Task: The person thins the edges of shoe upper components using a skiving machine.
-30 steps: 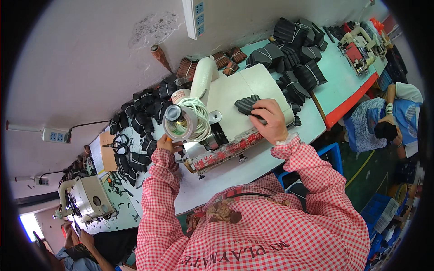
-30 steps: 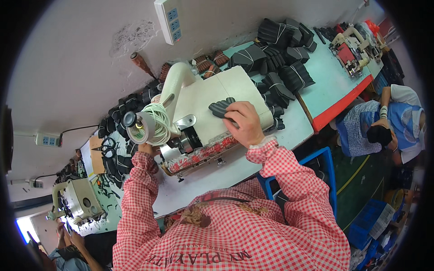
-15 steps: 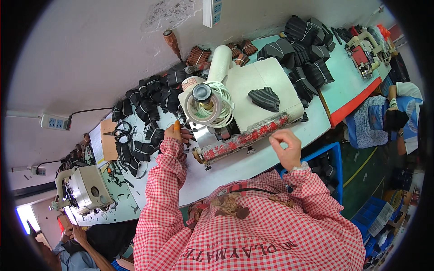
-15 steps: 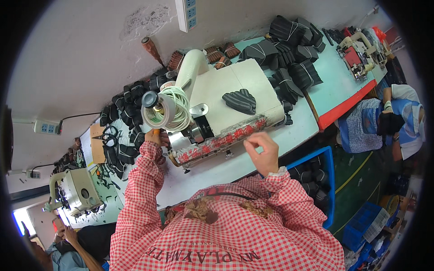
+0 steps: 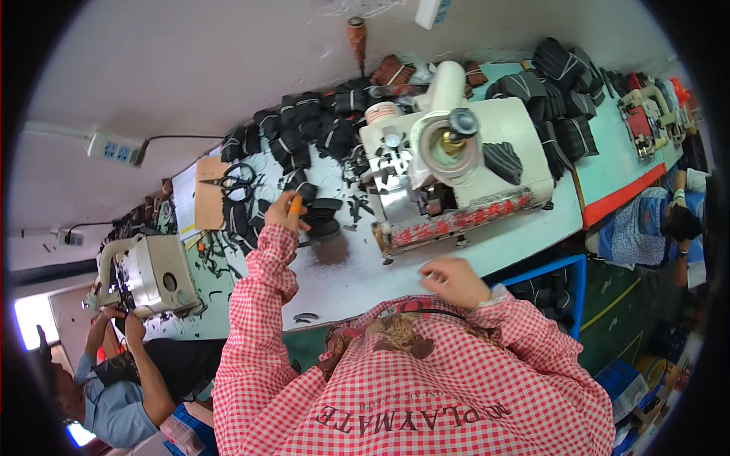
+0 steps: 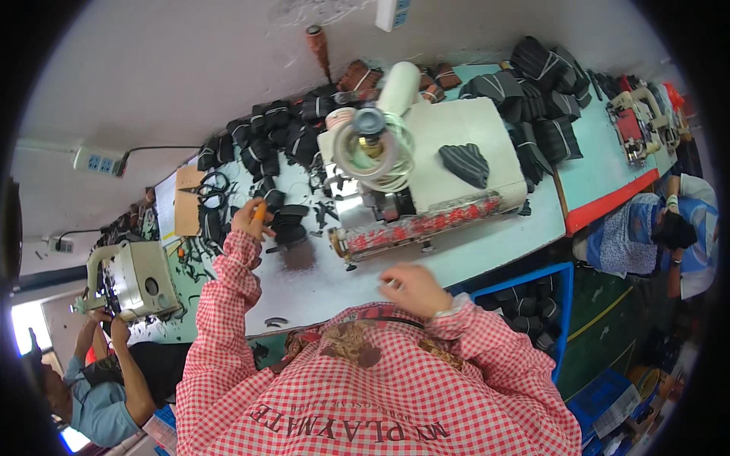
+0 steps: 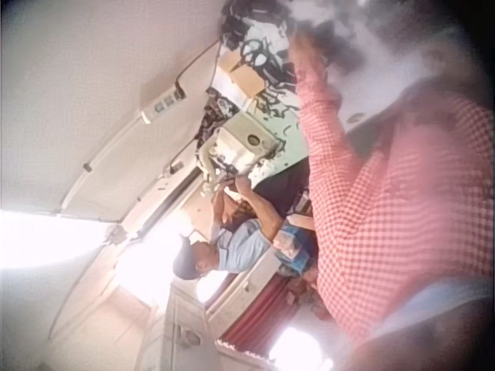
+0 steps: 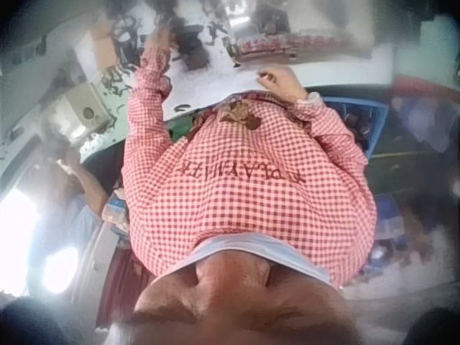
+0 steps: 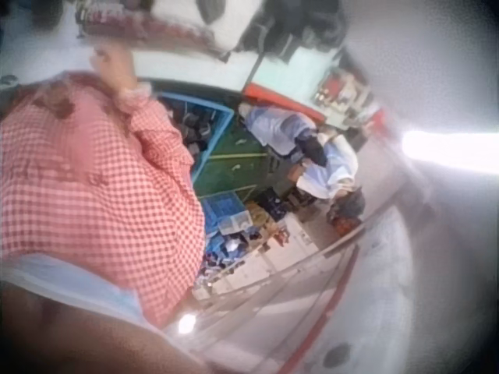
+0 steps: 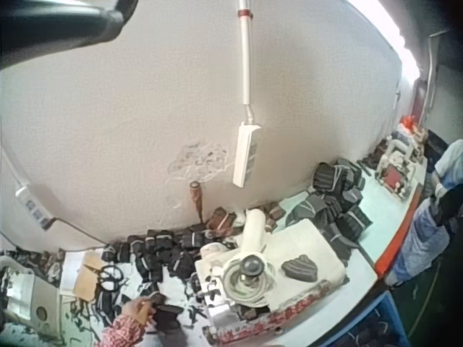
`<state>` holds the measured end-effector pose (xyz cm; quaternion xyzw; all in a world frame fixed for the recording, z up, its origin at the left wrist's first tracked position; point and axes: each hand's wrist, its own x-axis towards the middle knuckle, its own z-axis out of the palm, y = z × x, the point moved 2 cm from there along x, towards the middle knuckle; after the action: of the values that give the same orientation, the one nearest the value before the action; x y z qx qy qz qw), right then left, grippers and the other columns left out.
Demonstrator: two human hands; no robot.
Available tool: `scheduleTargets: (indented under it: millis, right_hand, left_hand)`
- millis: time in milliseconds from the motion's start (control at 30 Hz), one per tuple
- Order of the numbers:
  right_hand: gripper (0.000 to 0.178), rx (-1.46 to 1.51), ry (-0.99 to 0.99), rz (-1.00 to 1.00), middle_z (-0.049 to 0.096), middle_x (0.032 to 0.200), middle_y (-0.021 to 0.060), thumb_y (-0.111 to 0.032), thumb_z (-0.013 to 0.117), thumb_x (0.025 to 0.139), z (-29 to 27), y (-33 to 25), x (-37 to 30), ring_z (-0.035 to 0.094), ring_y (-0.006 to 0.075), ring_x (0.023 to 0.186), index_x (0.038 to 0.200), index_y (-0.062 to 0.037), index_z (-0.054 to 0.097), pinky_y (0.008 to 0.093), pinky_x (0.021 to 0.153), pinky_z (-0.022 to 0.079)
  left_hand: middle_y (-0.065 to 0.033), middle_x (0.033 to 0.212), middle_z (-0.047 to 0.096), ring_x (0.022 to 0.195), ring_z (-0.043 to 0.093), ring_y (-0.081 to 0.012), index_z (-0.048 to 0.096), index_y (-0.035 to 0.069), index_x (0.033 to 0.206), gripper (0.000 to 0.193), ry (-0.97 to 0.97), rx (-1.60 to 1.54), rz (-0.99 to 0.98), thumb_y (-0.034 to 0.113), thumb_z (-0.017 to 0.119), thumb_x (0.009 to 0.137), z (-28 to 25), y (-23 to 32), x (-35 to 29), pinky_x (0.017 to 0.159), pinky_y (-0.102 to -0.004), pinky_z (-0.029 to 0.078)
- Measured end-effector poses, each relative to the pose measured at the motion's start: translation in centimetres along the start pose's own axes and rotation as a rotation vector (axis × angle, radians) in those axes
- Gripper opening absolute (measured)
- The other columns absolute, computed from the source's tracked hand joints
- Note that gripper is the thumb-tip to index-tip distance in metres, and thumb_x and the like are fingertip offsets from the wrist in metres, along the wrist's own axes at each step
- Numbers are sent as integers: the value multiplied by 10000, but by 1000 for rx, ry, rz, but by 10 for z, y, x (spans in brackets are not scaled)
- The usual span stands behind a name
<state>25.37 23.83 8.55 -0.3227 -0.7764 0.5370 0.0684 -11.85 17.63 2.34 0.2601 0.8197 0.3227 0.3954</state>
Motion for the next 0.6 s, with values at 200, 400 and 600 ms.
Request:
scheduleTargets:
  millis: [200,400,600]
  right_hand:
    - [294,-163,-154,-142,590,983,176,-203,613,819,103,-49,87,597,332,894,1037,-7,590,412,796,476]
    - [308,-435,451,93,561,1091,143,-178,643,813,137,-54,189,523,343,1071,1068,-23,566,421,863,454]
    - [352,-473,149,328,563,1071,177,-204,694,779,138,-46,197,583,347,938,1058,-13,599,417,812,487]
  left_hand:
    - [-141,923,661,770,664,-288,652,40,1008,223,209,355,360,149,657,813,-5,-56,-54,694,-354,514]
    - [-100,1040,639,1002,563,-301,652,79,1038,261,319,403,458,141,679,786,22,-57,-49,872,-376,457]
    - [-105,1043,616,921,609,-279,646,57,1044,267,429,441,448,141,687,794,32,-48,-43,776,-355,495]
